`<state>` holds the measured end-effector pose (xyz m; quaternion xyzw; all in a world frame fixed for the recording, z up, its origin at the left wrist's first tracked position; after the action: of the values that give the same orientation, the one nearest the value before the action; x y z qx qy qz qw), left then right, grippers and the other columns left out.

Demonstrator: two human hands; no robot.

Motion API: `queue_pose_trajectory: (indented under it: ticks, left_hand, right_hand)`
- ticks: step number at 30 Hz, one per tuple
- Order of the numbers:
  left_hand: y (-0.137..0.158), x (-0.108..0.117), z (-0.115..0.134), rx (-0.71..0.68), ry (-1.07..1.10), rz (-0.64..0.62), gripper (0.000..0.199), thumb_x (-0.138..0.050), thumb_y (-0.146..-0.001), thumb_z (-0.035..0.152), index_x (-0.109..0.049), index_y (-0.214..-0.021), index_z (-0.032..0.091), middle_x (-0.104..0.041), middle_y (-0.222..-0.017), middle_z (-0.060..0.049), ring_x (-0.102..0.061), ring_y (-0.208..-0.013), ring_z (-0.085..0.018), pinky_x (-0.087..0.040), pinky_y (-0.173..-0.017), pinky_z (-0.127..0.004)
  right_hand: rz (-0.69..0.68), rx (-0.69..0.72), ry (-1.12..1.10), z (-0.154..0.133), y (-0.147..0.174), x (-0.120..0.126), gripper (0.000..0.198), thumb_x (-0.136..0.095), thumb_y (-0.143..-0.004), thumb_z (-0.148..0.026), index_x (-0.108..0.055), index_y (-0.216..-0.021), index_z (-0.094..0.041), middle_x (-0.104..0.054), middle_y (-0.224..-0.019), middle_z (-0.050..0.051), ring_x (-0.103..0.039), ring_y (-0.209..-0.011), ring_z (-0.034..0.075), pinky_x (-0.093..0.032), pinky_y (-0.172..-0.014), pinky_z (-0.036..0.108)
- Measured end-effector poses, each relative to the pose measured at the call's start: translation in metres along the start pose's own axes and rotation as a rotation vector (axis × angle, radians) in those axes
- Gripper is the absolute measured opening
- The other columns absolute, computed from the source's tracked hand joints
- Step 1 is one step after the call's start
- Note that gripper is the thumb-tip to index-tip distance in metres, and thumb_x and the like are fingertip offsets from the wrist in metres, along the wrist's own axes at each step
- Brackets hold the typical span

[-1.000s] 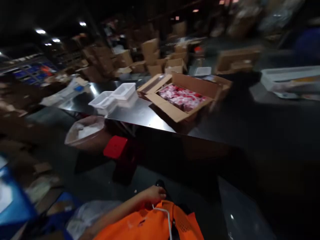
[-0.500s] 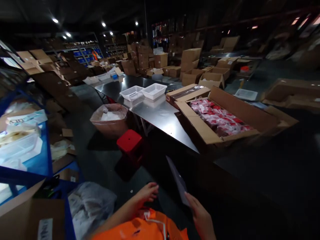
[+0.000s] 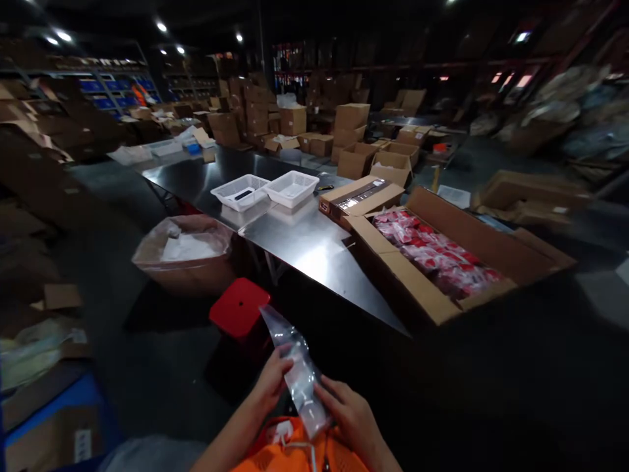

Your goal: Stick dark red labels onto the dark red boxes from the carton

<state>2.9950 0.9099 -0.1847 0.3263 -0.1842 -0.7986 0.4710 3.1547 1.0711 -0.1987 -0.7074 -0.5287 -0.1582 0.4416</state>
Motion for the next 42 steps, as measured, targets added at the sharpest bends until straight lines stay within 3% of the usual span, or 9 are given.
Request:
queue_pose_trajectory:
  ticks: [5, 9, 12, 14, 20, 24, 29, 33, 42]
  left_hand:
    - [-0.019, -0.018, 0.034, 0.106, -0.073, -0.134, 0.063, -0.092, -0.051, 0.045, -0.063, -0.102, 0.025, -0.073, -0.083, -0.003, -0.073, -0.078, -0.023, -0.055, -0.073, -0.034]
    - [-0.032, -0.046, 0.034, 0.143, -0.190, -0.286, 0.074, -0.090, -0.052, 0.064, -0.070, -0.110, 0.022, -0.078, -0.108, -0.013, -0.073, -0.104, -0.030, -0.053, -0.095, -0.040]
    - [-0.036, -0.063, 0.019, 0.173, -0.301, -0.315, 0.076, -0.090, -0.051, 0.063, -0.074, -0.111, 0.019, -0.078, -0.111, -0.015, -0.070, -0.113, -0.035, -0.047, -0.104, -0.047]
    - [-0.036, -0.071, 0.007, 0.181, -0.358, -0.298, 0.069, -0.091, -0.051, 0.055, -0.075, -0.108, 0.019, -0.078, -0.110, -0.014, -0.069, -0.114, -0.034, -0.046, -0.105, -0.046]
    - [-0.031, -0.101, -0.025, 0.044, -0.449, -0.222, 0.041, -0.089, -0.061, 0.033, -0.076, -0.098, 0.020, -0.076, -0.111, -0.012, -0.066, -0.116, -0.028, -0.044, -0.107, -0.040]
    - [-0.012, -0.127, -0.042, 0.061, -0.464, -0.168, 0.047, -0.085, -0.068, 0.020, -0.067, -0.111, 0.022, -0.070, -0.124, -0.011, -0.067, -0.114, -0.023, -0.048, -0.103, -0.037]
    - [0.014, -0.157, -0.063, 0.179, -0.318, -0.189, 0.051, -0.079, -0.074, 0.015, -0.054, -0.118, 0.024, -0.073, -0.111, -0.009, -0.074, -0.094, -0.019, -0.055, -0.089, -0.033]
    - [0.027, -0.166, -0.076, 0.175, -0.358, -0.326, 0.049, -0.085, -0.071, 0.026, -0.060, -0.113, 0.022, -0.077, -0.104, -0.007, -0.075, -0.088, -0.019, -0.055, -0.087, -0.032]
    - [0.049, -0.180, -0.099, 0.193, -0.542, -0.402, 0.043, -0.090, -0.060, 0.029, -0.071, -0.097, 0.018, -0.078, -0.088, -0.005, -0.075, -0.087, -0.018, -0.055, -0.083, -0.028]
  right_hand:
    - [0.090, -0.293, -0.200, 0.012, 0.011, -0.006, 0.060, -0.072, -0.082, -0.048, -0.057, -0.138, -0.060, -0.070, -0.133, -0.003, -0.074, -0.110, 0.032, -0.065, -0.087, 0.043]
    - [0.422, -0.759, -0.446, 0.018, 0.046, -0.001, 0.037, -0.065, -0.089, -0.052, -0.076, -0.123, -0.042, -0.076, -0.122, 0.005, -0.077, -0.100, 0.033, -0.068, -0.082, 0.046]
    - [0.727, -1.080, -0.483, 0.013, 0.073, 0.008, 0.047, -0.064, -0.088, -0.063, -0.079, -0.115, -0.027, -0.078, -0.115, 0.012, -0.079, -0.087, 0.034, -0.069, -0.061, 0.044]
    - [0.888, -1.189, -0.512, 0.005, 0.086, 0.019, 0.053, -0.067, -0.086, -0.066, -0.075, -0.117, -0.024, -0.078, -0.113, 0.013, -0.079, -0.085, 0.032, -0.068, -0.058, 0.041]
    - [1.216, -1.158, -0.605, -0.005, 0.123, 0.058, 0.063, -0.072, -0.082, -0.064, -0.063, -0.128, -0.022, -0.077, -0.115, 0.013, -0.079, -0.086, 0.025, -0.068, -0.059, 0.035]
    - [1.350, -1.141, -0.643, -0.003, 0.155, 0.087, 0.062, -0.075, -0.080, -0.059, -0.059, -0.128, -0.023, -0.078, -0.113, 0.010, -0.078, -0.085, 0.022, -0.066, -0.053, 0.029]
    - [1.313, -1.108, -0.762, -0.005, 0.191, 0.133, 0.061, -0.080, -0.075, -0.053, -0.060, -0.125, -0.024, -0.079, -0.108, 0.007, -0.077, -0.078, 0.020, -0.060, -0.046, 0.024]
    - [1.269, -1.092, -0.847, -0.014, 0.219, 0.159, 0.058, -0.082, -0.074, -0.046, -0.061, -0.123, -0.024, -0.079, -0.104, 0.006, -0.076, -0.075, 0.019, -0.058, -0.044, 0.022]
    - [1.330, -1.043, -0.834, -0.045, 0.278, 0.172, 0.048, -0.078, -0.079, -0.040, -0.063, -0.122, -0.024, -0.078, -0.104, 0.005, -0.075, -0.074, 0.018, -0.055, -0.043, 0.021]
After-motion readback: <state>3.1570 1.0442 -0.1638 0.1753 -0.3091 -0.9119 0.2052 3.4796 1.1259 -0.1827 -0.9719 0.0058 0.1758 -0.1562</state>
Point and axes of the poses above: each hand's wrist, its own y-axis away from the middle knuckle, its own x-axis out of the back of the hand, z = x × y, the point moved 1 cm from there along -y, towards the middle knuckle
